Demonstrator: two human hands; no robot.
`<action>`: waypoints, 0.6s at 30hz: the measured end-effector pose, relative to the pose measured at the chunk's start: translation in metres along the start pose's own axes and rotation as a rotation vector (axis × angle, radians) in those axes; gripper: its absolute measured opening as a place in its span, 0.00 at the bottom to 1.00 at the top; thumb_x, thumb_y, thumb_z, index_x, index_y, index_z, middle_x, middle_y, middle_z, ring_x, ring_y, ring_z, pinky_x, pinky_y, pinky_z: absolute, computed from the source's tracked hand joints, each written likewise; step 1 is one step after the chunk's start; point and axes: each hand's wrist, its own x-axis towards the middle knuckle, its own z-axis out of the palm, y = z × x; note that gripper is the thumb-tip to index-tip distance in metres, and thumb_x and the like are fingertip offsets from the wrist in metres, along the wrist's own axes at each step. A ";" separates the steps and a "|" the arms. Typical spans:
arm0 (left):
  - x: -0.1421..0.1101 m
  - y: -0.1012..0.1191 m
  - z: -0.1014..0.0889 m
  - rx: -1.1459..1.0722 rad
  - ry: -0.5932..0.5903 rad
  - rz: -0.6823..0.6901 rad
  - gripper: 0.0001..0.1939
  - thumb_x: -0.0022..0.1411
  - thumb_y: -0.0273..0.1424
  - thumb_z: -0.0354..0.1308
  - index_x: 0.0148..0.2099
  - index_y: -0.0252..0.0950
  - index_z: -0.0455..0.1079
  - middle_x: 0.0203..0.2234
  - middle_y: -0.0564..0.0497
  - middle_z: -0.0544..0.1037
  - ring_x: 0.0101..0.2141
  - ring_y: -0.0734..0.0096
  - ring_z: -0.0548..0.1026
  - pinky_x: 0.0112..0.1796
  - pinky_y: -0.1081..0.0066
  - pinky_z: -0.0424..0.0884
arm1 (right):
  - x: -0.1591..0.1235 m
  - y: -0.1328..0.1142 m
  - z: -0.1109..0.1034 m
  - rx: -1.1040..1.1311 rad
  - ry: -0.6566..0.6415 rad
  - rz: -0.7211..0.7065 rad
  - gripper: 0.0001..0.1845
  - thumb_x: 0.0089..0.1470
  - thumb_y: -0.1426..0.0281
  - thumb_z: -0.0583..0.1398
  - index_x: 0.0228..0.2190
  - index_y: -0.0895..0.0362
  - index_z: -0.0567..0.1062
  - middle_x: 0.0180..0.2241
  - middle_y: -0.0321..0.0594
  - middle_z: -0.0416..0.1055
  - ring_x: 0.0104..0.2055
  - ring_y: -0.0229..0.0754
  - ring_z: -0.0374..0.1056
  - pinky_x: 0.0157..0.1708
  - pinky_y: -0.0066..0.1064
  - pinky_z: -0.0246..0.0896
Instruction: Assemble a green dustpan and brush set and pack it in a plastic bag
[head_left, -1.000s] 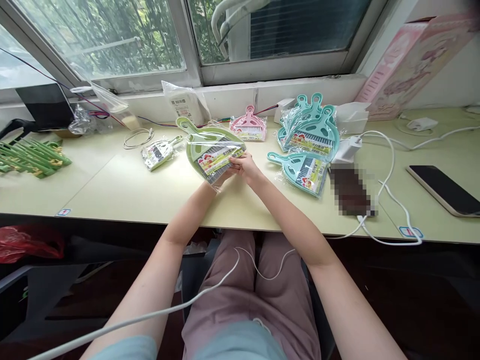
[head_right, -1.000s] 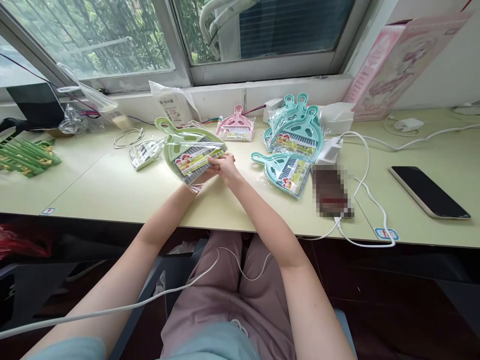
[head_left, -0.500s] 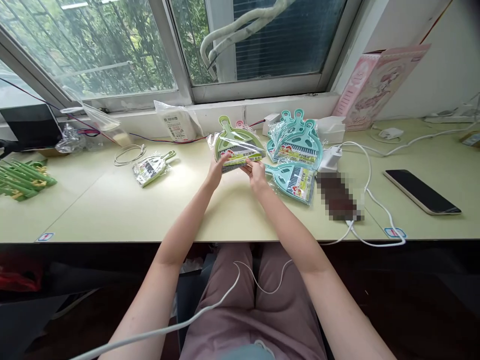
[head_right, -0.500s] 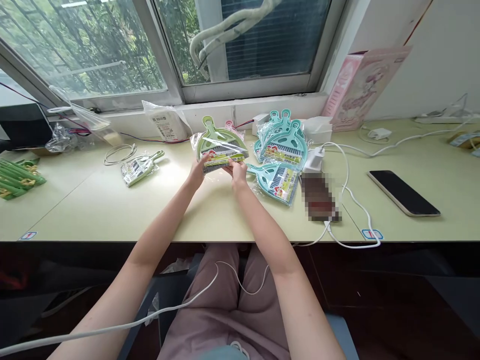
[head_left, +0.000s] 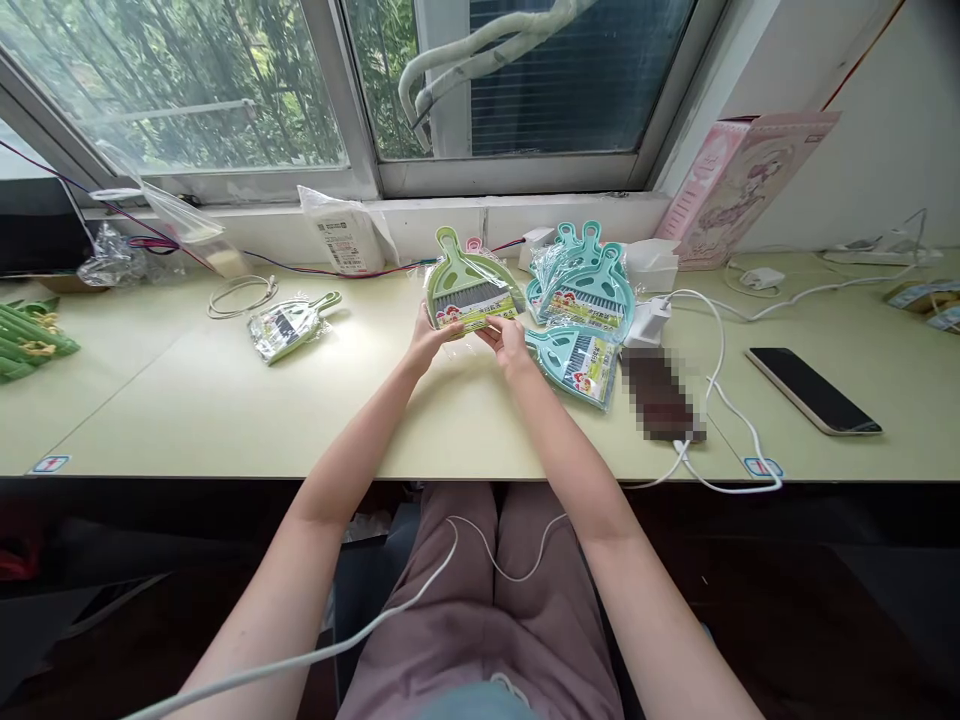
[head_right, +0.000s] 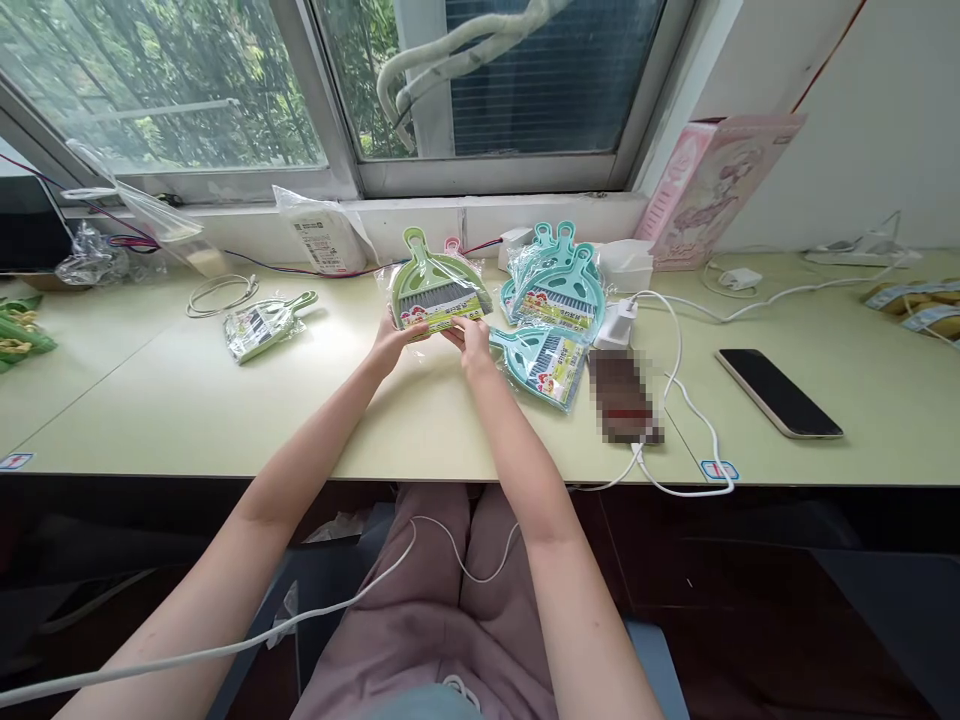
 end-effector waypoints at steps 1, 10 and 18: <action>0.000 0.000 0.001 -0.002 0.004 0.003 0.42 0.43 0.36 0.73 0.58 0.40 0.59 0.45 0.45 0.76 0.46 0.57 0.77 0.40 0.62 0.78 | 0.001 0.000 0.000 0.009 0.003 0.005 0.08 0.48 0.80 0.61 0.30 0.57 0.69 0.28 0.33 0.76 0.32 0.36 0.75 0.44 0.31 0.76; -0.006 0.004 0.007 0.070 -0.053 -0.002 0.41 0.47 0.41 0.72 0.59 0.40 0.57 0.43 0.45 0.79 0.33 0.63 0.81 0.39 0.60 0.78 | -0.004 -0.007 -0.001 0.013 0.006 -0.025 0.06 0.53 0.80 0.60 0.31 0.57 0.71 0.27 0.32 0.76 0.30 0.34 0.74 0.43 0.29 0.76; -0.006 -0.008 0.017 -0.052 -0.069 -0.038 0.40 0.43 0.37 0.74 0.54 0.40 0.57 0.49 0.44 0.78 0.38 0.60 0.82 0.41 0.56 0.80 | 0.001 -0.014 -0.005 -0.013 0.062 -0.137 0.08 0.50 0.79 0.64 0.32 0.57 0.73 0.28 0.34 0.77 0.31 0.37 0.76 0.43 0.33 0.77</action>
